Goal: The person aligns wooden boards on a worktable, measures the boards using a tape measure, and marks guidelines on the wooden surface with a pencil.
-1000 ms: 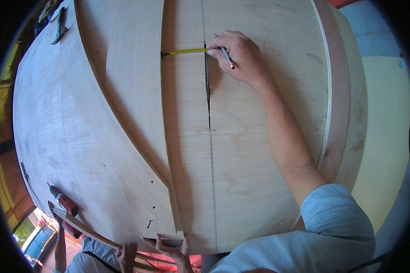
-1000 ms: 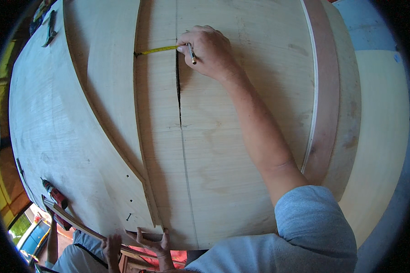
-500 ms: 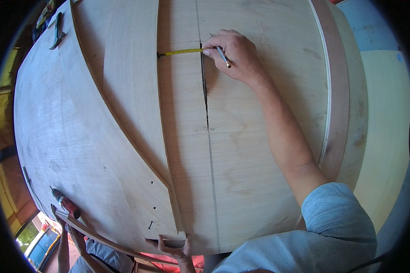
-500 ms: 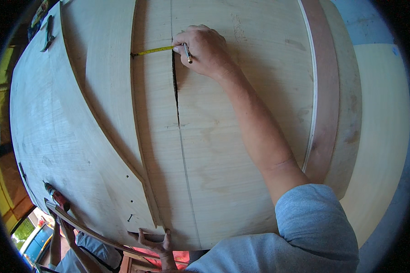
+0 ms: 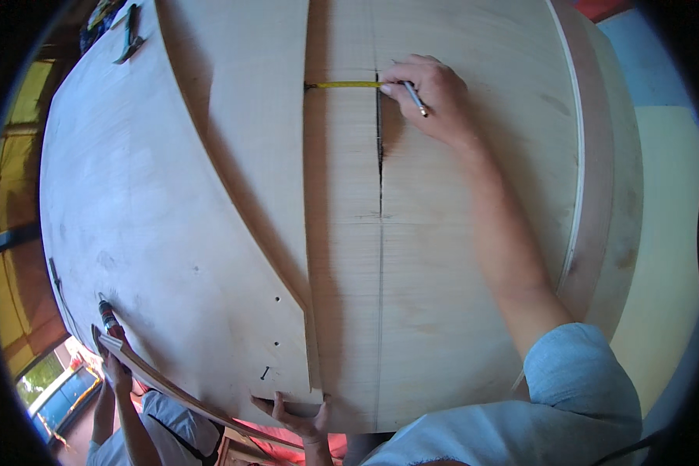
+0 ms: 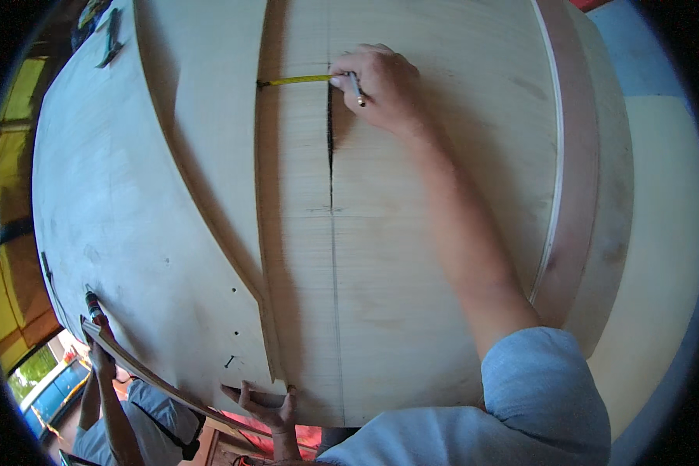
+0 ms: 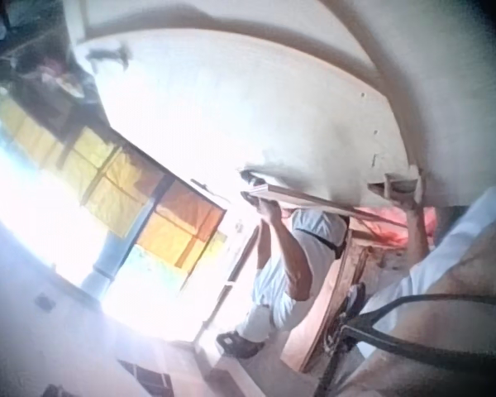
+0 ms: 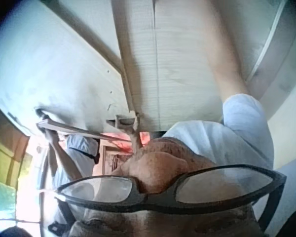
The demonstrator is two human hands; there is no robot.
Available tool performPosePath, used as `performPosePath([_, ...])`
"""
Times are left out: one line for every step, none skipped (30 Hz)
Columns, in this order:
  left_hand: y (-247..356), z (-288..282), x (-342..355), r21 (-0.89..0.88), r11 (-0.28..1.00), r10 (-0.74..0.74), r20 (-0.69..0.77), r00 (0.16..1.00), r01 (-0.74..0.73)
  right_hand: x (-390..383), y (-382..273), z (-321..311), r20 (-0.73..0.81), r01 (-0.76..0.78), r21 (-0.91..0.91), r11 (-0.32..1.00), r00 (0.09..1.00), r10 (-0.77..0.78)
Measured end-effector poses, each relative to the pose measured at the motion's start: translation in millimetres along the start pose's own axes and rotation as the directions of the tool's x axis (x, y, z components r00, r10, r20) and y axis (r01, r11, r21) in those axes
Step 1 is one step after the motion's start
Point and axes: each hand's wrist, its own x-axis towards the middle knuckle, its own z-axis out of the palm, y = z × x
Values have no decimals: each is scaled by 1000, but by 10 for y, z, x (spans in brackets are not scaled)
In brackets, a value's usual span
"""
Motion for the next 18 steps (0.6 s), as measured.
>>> performPosePath([18, -13, 7, 8, 1000, -5, -13, 1000, 5, 6, -9, 5, 0, 10, 12, 1000, 1000, -10])
performPosePath([59, -27, 30, 49, 999, -4, 7, 1000, 4, 9, -7, 4, 14, -8, 5, 1000, 1000, 8])
performPosePath([82, -40, 35, 89, 996, -6, 28, 1000, 3, 14, -8, 2, 27, -26, -4, 1000, 999, 26])
performPosePath([79, -51, 20, 92, 996, -11, 17, 1000, 10, 10, -12, 6, 21, -21, -4, 1000, 1000, 21])
performPosePath([76, -63, 9, 131, 991, -10, 32, 999, 5, 13, -21, 6, 22, -10, 2, 1000, 1000, 10])
performPosePath([74, -71, 1, 168, 986, -9, 48, 999, 1, 16, -31, 5, 13, -10, 14, 1000, 1000, 10])
performPosePath([70, -68, 0, 169, 986, -16, 38, 999, 9, 19, -42, 1, 5, -11, 26, 1000, 1000, 10])
performPosePath([96, -58, 22, 143, 990, -4, 33, 999, 0, 21, -50, -3, 9, 1, 33, 999, 1000, -1])
performPosePath([118, -51, 44, 116, 993, 7, 28, 1000, -10, 22, -57, -10, 25, -19, 15, 1000, 1000, 19])
performPosePath([130, -54, 64, 118, 993, -1, 18, 1000, -1, 26, -67, -11, 41, -39, -4, 999, 998, 39])
performPosePath([141, -63, 88, 114, 993, 9, 27, 1000, -12, 25, -74, -17, 45, -30, -3, 1000, 999, 30])
performPosePath([149, -69, 90, 110, 994, 21, 37, 999, -25, 19, -77, -15, 32, -33, 9, 999, 999, 33])
performPosePath([155, -70, 74, 109, 994, 15, 31, 999, -18, 19, -79, -13, 19, -37, 22, 999, 999, 37])
performPosePath([153, -70, 69, 107, 994, -1, 33, 999, -3, 23, -82, -20, 21, -32, 20, 999, 999, 32])
performPosePath([158, -69, 66, 105, 994, -16, 35, 999, 12, 26, -83, -28, 39, -46, 11, 999, 998, 45])
performPosePath([170, -69, 65, 102, 995, -18, 34, 999, 15, 27, -82, -34, 56, -60, 2, 998, 997, 60])
performPosePath([191, -66, 80, 118, 993, -12, 40, 999, 7, 26, -70, -33, 57, -58, -2, 998, 997, 58])
performPosePath([200, -58, 87, 133, 991, -5, 47, 999, -1, 21, -51, -28, 59, -53, -7, 999, 997, 53])
